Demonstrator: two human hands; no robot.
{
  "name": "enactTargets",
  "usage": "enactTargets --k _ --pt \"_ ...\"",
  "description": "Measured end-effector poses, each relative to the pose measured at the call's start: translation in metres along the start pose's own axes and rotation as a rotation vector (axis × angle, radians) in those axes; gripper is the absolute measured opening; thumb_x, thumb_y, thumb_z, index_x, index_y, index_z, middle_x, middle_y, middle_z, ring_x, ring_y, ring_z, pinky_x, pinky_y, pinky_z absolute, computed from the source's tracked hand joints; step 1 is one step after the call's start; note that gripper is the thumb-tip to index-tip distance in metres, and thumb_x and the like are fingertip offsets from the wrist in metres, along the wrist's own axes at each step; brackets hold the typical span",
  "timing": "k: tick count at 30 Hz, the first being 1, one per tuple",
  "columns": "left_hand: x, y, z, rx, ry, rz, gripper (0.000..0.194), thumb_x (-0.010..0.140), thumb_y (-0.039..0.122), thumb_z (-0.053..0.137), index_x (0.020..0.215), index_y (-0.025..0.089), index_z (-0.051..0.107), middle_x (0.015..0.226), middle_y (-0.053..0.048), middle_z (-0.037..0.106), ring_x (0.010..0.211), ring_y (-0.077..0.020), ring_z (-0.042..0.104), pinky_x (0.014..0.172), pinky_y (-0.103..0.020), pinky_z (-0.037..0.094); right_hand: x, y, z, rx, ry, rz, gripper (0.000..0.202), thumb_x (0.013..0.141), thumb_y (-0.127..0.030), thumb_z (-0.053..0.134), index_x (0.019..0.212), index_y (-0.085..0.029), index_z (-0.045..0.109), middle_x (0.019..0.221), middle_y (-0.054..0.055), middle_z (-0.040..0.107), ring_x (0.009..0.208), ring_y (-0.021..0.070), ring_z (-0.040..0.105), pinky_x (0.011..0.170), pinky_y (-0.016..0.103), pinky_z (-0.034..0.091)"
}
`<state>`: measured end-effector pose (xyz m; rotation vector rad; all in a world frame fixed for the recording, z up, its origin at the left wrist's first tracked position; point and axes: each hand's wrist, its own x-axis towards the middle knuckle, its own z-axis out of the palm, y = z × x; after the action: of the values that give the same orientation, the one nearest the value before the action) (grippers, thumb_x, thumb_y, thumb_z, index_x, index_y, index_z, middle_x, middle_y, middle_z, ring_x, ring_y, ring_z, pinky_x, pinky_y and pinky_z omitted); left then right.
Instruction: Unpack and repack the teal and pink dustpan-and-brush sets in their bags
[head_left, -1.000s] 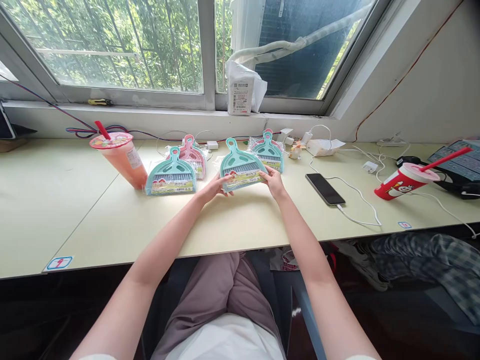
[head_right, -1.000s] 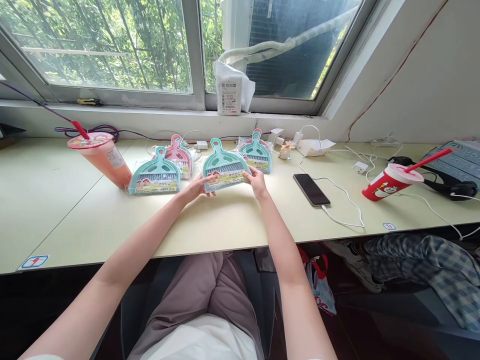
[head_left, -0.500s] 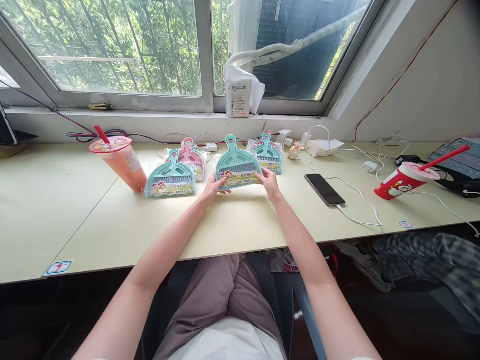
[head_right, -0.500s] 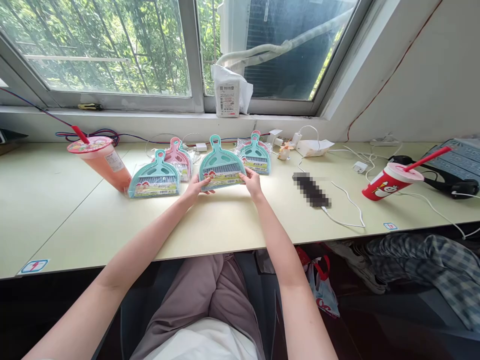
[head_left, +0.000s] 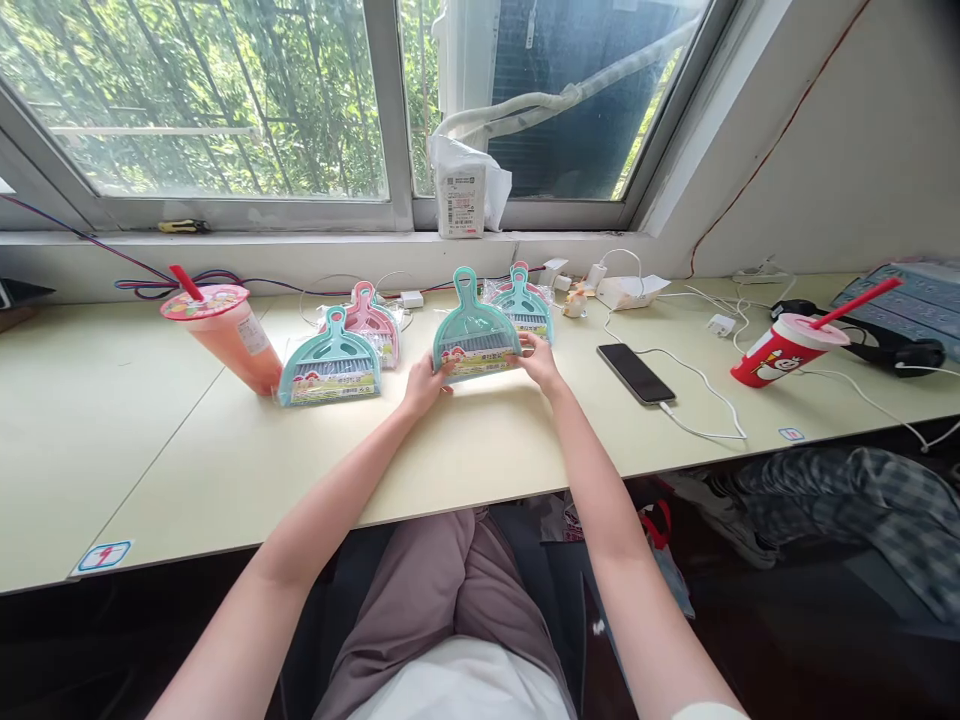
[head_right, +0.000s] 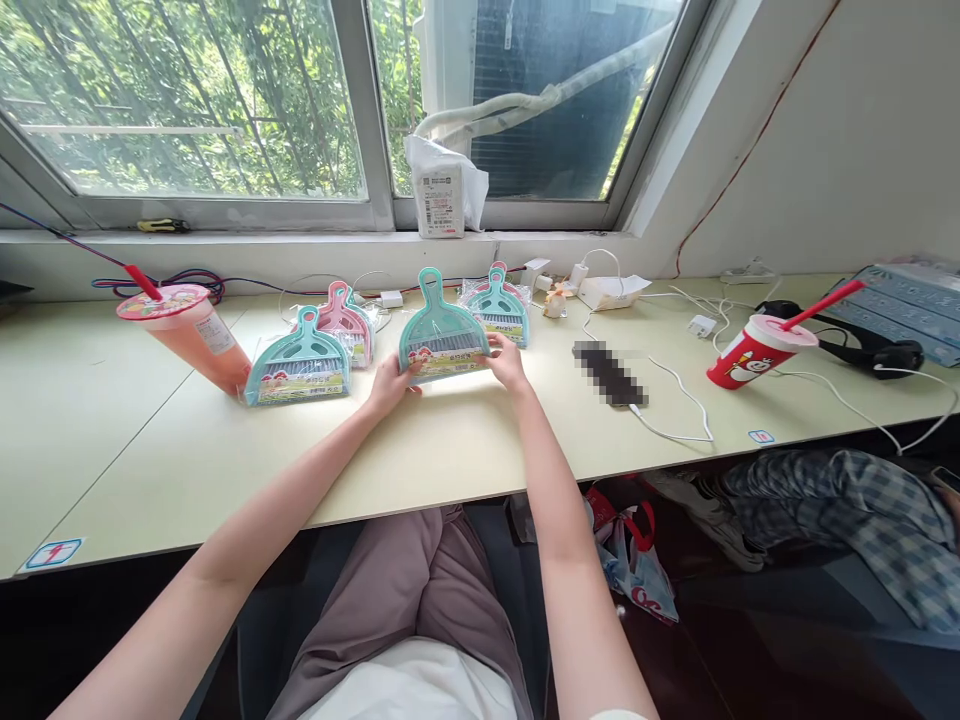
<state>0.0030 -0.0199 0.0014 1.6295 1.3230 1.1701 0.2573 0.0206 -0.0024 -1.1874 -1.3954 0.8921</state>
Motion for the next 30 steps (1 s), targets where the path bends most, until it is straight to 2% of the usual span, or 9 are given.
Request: enactTargets --k 3,6,11,15,19,23,27,30 --pt "0.006 0.006 0.015 0.287 0.015 0.038 0.027 0.088 0.046 0.060 0.090 0.019 0.061 0.091 -0.008 0.071 0.071 -0.0220 0.068 0.060 -0.027 0.045 0.005 0.007 -0.019 -0.046 0.069 0.025 0.050 0.054 -0.037 0.085 0.098 -0.019 0.069 0.097 0.005 0.068 0.067 0.0174 0.064 0.072 0.038 0.057" --pt "0.021 0.010 0.033 0.524 0.016 0.047 0.027 0.091 0.045 0.058 0.089 0.019 0.063 0.093 -0.013 0.071 0.090 -0.0292 0.066 0.071 -0.032 0.044 0.008 0.016 -0.033 -0.148 0.169 0.071 0.040 0.056 -0.035 0.083 0.091 -0.018 0.071 0.090 0.005 0.070 0.066 0.0186 0.064 0.075 0.040 0.055" --pt "0.055 0.014 0.071 0.578 -0.011 0.072 0.026 0.093 0.043 0.055 0.094 0.019 0.064 0.094 -0.015 0.070 0.093 -0.0319 0.064 0.075 -0.035 0.043 0.010 0.026 -0.050 -0.321 0.386 0.142 0.033 0.062 -0.029 0.075 0.093 -0.019 0.072 0.094 0.008 0.073 0.076 0.0248 0.069 0.084 0.043 0.053" --pt "0.076 0.013 0.096 0.522 0.030 0.142 0.023 0.095 0.040 0.054 0.095 0.019 0.063 0.098 -0.015 0.066 0.095 -0.0315 0.063 0.080 -0.037 0.045 0.012 0.032 -0.055 -0.405 0.535 0.115 0.035 0.067 -0.027 0.068 0.100 -0.017 0.072 0.100 0.010 0.072 0.085 0.0278 0.068 0.089 0.045 0.052" --pt "0.090 0.009 0.104 0.491 0.135 0.114 0.025 0.092 0.041 0.060 0.101 0.017 0.062 0.114 -0.017 0.058 0.097 -0.0304 0.063 0.083 -0.038 0.047 0.022 0.040 -0.051 -0.512 0.590 0.017 0.030 0.069 -0.026 0.069 0.098 -0.019 0.073 0.102 0.013 0.067 0.107 0.0327 0.059 0.098 0.049 0.046" --pt "0.103 0.004 0.105 0.501 0.223 0.081 0.034 0.088 0.040 0.066 0.112 0.017 0.060 0.119 -0.017 0.053 0.112 -0.0332 0.057 0.089 -0.040 0.048 0.039 0.043 -0.045 -0.580 0.577 -0.009 0.031 0.069 -0.021 0.073 0.100 -0.018 0.072 0.120 0.018 0.058 0.122 0.0363 0.046 0.106 0.052 0.039" --pt "0.114 0.001 0.107 0.463 0.285 0.060 0.049 0.086 0.039 0.068 0.127 0.017 0.051 0.127 -0.019 0.051 0.123 -0.0349 0.049 0.093 -0.043 0.047 0.051 0.045 -0.042 -0.615 0.562 -0.024 0.039 0.073 -0.019 0.073 0.111 -0.020 0.068 0.137 0.018 0.047 0.129 0.0362 0.041 0.108 0.049 0.037" --pt "0.122 -0.002 0.109 0.420 0.267 0.019 0.056 0.085 0.041 0.068 0.131 0.017 0.047 0.131 -0.021 0.050 0.127 -0.0365 0.047 0.097 -0.045 0.044 0.056 0.049 -0.041 -0.594 0.545 -0.050 0.051 0.075 -0.018 0.068 0.124 -0.022 0.059 0.141 0.016 0.044 0.132 0.0341 0.042 0.108 0.047 0.038"
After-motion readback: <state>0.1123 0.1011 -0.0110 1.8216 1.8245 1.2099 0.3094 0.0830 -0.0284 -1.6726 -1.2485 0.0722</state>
